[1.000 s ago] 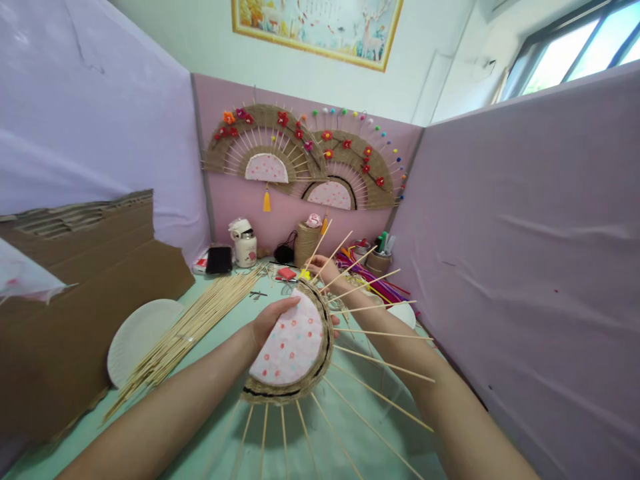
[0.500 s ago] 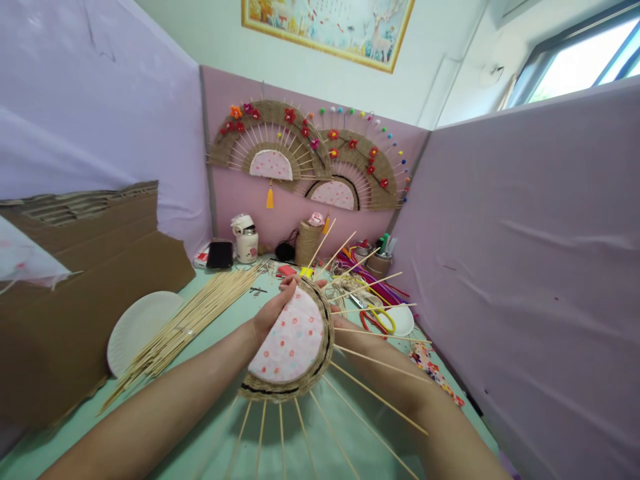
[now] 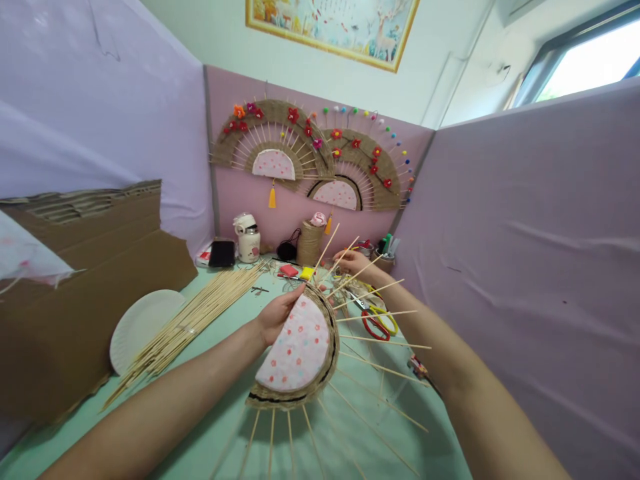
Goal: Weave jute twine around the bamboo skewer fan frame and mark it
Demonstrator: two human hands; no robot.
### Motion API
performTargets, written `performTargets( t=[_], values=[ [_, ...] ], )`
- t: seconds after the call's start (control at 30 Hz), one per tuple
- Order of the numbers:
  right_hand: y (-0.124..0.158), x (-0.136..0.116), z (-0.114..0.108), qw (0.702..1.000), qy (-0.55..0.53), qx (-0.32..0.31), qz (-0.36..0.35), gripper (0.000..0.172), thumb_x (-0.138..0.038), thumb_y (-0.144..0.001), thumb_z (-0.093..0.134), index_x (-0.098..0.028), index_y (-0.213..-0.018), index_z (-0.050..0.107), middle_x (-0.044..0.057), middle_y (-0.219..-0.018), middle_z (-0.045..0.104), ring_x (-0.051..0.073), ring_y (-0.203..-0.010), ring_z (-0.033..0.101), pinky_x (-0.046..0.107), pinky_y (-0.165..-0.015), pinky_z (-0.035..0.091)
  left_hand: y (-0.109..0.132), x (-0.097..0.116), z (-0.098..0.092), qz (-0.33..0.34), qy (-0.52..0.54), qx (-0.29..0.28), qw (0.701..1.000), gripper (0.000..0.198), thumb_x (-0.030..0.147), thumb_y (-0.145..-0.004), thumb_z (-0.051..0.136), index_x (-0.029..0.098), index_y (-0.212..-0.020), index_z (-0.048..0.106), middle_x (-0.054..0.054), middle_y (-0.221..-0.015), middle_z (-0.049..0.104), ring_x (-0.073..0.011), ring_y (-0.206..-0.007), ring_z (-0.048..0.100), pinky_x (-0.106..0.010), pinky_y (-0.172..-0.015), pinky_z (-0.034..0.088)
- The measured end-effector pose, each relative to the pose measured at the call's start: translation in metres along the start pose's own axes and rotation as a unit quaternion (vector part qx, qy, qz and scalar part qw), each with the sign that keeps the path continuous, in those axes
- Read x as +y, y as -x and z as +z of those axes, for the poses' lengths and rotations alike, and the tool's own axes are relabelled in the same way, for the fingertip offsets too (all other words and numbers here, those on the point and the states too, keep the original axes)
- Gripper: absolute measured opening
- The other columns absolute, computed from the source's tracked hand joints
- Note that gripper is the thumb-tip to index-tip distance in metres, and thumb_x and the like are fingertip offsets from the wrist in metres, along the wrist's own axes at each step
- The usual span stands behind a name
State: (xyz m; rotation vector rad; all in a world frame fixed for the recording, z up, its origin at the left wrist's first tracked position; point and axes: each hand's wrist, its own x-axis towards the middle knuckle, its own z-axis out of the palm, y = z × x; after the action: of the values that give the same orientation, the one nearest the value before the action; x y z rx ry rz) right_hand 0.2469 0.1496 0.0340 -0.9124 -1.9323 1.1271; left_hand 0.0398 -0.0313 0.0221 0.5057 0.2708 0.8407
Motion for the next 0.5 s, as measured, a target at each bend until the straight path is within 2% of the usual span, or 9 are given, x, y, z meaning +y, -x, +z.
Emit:
performTargets(
  t=[0.13, 0.27, 0.37, 0.5],
  values=[
    [0.004, -0.017, -0.028, 0.998, -0.056, -0.021, 0.002, 0.038, -0.044, -0.063, 0.074, -0.017, -0.086, 0.062, 0.0, -0.075, 0.063, 0.009, -0.059, 0.055, 0.023, -0.058, 0.044, -0.001, -0.001, -0.001, 0.011, -0.011, -0.008, 1.0, 0.033, 0.033, -0.089, 0.048, 0.014, -0.112, 0.062, -0.013, -0.096, 0.071, -0.0273, -0.095, 0.066, -0.043, -0.092, 0.043],
    [0.0, -0.032, -0.034, 0.998, -0.064, -0.012, 0.003, 0.037, -0.042, -0.06, 0.076, -0.017, -0.083, 0.06, 0.0, -0.071, 0.061, 0.011, -0.061, 0.057, 0.025, -0.061, 0.047, -0.001, -0.002, -0.001, -0.004, -0.013, -0.014, 1.0, 0.034, 0.035, -0.088, 0.05, 0.012, -0.108, 0.064, -0.014, -0.098, 0.071, -0.0274, -0.097, 0.066, -0.041, -0.093, 0.042],
    [-0.01, -0.034, -0.021, 1.0, -0.029, 0.011, 0.004, 0.032, -0.039, -0.061, 0.075, -0.016, -0.078, 0.06, -0.002, -0.061, 0.058, 0.01, -0.053, 0.052, 0.024, -0.054, 0.044, -0.001, -0.003, 0.0, -0.009, -0.011, -0.019, 1.0, 0.037, 0.036, -0.087, 0.05, 0.011, -0.111, 0.063, -0.014, -0.098, 0.071, -0.0273, -0.097, 0.066, -0.04, -0.092, 0.043],
    [-0.015, -0.035, 0.018, 1.0, 0.016, 0.001, -0.002, 0.027, -0.036, -0.064, 0.073, -0.016, -0.078, 0.062, -0.001, -0.062, 0.06, 0.01, -0.055, 0.052, 0.024, -0.055, 0.044, -0.001, -0.008, 0.002, 0.013, 0.001, -0.03, 0.999, 0.039, 0.036, -0.088, 0.05, 0.015, -0.119, 0.059, -0.012, -0.098, 0.071, -0.0264, -0.095, 0.066, -0.041, -0.092, 0.042]
  ],
)
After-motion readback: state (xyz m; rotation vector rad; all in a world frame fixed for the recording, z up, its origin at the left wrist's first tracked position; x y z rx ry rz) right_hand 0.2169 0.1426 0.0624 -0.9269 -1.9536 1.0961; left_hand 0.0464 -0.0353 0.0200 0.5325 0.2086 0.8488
